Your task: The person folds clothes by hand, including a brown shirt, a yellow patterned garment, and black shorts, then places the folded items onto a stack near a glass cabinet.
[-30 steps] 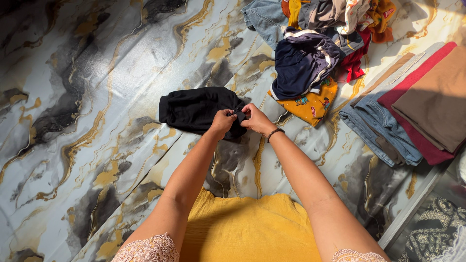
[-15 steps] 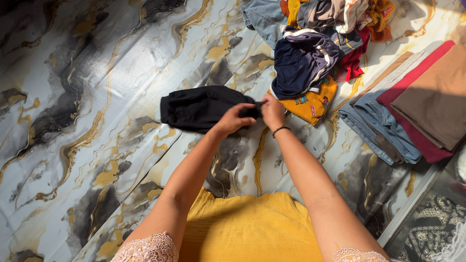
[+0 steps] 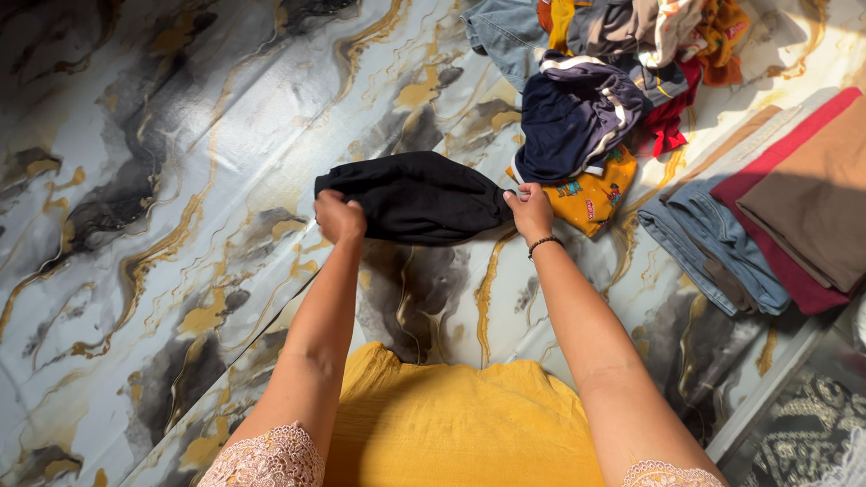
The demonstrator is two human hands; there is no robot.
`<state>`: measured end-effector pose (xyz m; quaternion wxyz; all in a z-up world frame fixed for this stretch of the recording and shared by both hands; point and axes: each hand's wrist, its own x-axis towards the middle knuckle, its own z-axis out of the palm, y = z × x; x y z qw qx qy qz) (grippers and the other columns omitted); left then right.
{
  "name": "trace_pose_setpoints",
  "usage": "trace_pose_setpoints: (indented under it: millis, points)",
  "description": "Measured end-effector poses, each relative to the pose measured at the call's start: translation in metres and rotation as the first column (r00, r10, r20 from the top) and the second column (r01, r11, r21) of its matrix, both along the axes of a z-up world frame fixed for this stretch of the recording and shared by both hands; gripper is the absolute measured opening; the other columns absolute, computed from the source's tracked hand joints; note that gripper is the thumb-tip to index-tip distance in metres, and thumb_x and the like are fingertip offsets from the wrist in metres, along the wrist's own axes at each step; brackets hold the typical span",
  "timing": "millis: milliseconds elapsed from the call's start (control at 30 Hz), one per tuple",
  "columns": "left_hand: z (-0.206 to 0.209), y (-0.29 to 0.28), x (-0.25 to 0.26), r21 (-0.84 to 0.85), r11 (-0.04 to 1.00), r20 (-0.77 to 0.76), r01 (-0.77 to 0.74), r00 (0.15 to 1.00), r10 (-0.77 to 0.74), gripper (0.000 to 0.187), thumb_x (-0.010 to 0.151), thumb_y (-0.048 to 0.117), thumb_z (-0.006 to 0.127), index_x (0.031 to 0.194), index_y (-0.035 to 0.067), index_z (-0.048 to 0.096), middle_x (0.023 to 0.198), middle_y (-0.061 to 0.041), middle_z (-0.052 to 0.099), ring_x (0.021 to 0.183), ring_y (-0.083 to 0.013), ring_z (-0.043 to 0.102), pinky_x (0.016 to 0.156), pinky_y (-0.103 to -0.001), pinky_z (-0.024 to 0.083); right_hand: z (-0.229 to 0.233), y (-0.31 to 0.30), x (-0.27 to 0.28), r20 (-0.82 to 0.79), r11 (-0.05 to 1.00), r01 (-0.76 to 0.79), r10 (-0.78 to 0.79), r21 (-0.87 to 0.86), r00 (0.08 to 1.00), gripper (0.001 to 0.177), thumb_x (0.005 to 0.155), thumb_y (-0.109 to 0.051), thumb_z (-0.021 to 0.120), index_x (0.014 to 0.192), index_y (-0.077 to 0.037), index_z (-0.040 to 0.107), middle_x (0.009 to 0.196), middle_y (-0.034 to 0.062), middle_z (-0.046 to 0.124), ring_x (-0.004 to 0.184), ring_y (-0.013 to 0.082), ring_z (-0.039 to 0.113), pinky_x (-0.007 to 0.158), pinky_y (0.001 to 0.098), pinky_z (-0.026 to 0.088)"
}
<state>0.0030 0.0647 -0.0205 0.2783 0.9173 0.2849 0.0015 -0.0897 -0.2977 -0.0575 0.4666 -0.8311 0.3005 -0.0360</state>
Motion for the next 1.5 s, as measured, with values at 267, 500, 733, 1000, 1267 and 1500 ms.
trace_pose_setpoints:
  millis: [267,500,733,1000,1267,1500]
  points:
    - [0.006,0.044,-0.005,-0.129,0.967,-0.227,-0.219,0.956,0.186,0.07,0.082,0.032,0.084,0.134,0.007,0.043,0.14,-0.018,0.048,0.122,-0.0403,0.057,0.101,-0.05,0.047,0.007,0.019,0.008,-0.01,0.937,-0.195,0.201,-0.291,0.979,0.019,0.089,-0.024,0.081,0.096,-0.009,0.071,0.111,0.015,0.063,0.105,0.0339,0.059,0.096,0.0428,0.046]
    - [-0.038,0.058,0.007,-0.131,0.979,-0.306,-0.155,0.946,0.109,0.062,0.089,0.037,0.082,0.128,-0.002,0.056,0.133,-0.024,0.066,0.12,-0.0414,0.064,0.103,-0.046,0.052,0.017,0.019,0.014,0.126,0.978,-0.187,0.198,-0.091,0.972,0.021,0.093,-0.023,0.075,0.097,-0.005,0.065,0.091,0.0094,0.07,0.087,0.0268,0.065,0.08,0.0387,0.051]
    - [-0.075,0.083,0.025,-0.291,0.868,-0.149,-0.401,0.916,0.373,0.036,0.095,0.013,0.062,0.129,0.009,0.051,0.125,-0.017,0.066,0.107,-0.0361,0.07,0.089,-0.048,0.055,-0.017,-0.011,0.007,0.033,0.987,-0.066,0.062,0.144,0.998,0.022,0.091,-0.024,0.079,0.097,-0.006,0.069,0.086,0.0043,0.066,0.077,0.0149,0.057,0.072,0.0324,0.049]
    - [-0.041,0.071,0.006,-0.136,0.966,-0.13,-0.222,0.97,0.204,0.076,0.083,0.023,0.085,0.137,0.015,0.033,0.139,-0.023,0.047,0.124,-0.0417,0.053,0.1,-0.049,0.045,-0.017,-0.002,-0.002,-0.217,0.97,-0.219,0.237,0.103,0.947,0.066,0.078,-0.032,0.088,0.126,-0.002,0.055,0.12,0.0167,0.062,0.105,0.0238,0.061,0.091,0.0361,0.051]
    - [-0.009,0.045,-0.001,-0.384,0.85,-0.294,-0.361,0.92,0.258,0.104,0.084,0.027,0.084,0.157,0.015,0.012,0.157,-0.023,0.031,0.143,-0.0421,0.04,0.114,-0.049,0.041,-0.053,0.015,-0.001,-0.218,0.935,-0.237,0.297,0.263,0.93,0.087,0.072,-0.03,0.089,0.141,0.003,0.048,0.139,0.0241,0.06,0.126,0.0327,0.062,0.103,0.0387,0.05]
    - [0.032,0.018,-0.018,0.321,0.785,-0.065,0.53,0.839,-0.539,0.076,0.079,0.027,0.081,0.144,0.017,0.043,0.153,-0.015,0.036,0.146,-0.0354,0.034,0.113,-0.059,0.028,0.005,0.013,0.001,-0.818,0.699,-0.631,0.115,-0.336,0.563,0.057,0.087,-0.022,0.076,0.141,-0.014,0.059,0.159,0.0091,0.042,0.151,0.033,0.032,0.122,0.0563,0.026]
